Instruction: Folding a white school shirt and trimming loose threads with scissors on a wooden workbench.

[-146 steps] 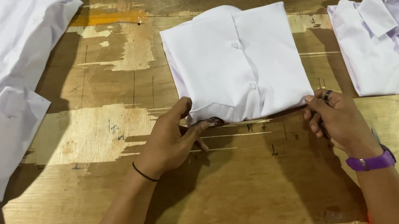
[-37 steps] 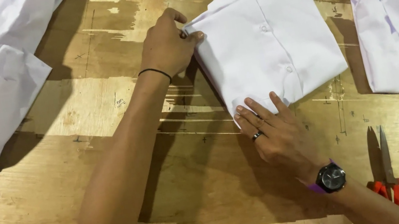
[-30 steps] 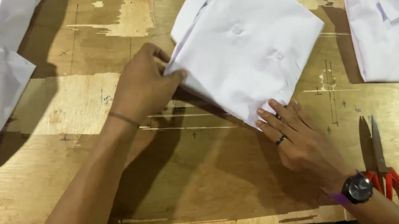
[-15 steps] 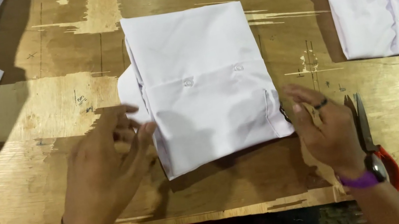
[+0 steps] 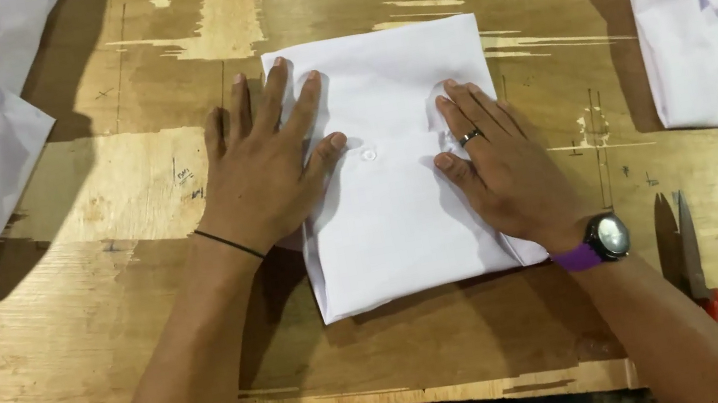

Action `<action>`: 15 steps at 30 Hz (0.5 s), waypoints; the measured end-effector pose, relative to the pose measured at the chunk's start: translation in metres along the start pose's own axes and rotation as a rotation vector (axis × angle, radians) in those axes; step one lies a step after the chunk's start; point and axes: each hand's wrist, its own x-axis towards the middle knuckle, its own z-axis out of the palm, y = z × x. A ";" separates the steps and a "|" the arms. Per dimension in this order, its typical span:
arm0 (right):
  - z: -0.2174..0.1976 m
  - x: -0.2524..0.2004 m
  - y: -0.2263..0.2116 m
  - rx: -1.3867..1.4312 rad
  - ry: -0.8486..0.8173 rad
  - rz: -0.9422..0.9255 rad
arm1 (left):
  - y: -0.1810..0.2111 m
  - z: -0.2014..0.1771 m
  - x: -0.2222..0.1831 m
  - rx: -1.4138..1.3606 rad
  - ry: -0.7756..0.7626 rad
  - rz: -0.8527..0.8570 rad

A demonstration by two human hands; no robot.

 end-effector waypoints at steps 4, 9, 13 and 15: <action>-0.025 0.022 0.000 0.044 -0.066 0.032 | -0.006 -0.001 0.012 -0.087 0.025 0.007; -0.024 0.061 0.012 0.038 0.071 -0.027 | -0.006 -0.003 0.014 -0.124 0.012 -0.074; -0.009 0.078 0.016 -0.002 -0.071 0.046 | -0.014 0.008 0.014 -0.042 0.058 -0.049; -0.007 0.080 0.016 -0.012 -0.099 0.053 | -0.017 0.012 0.015 -0.001 0.093 -0.044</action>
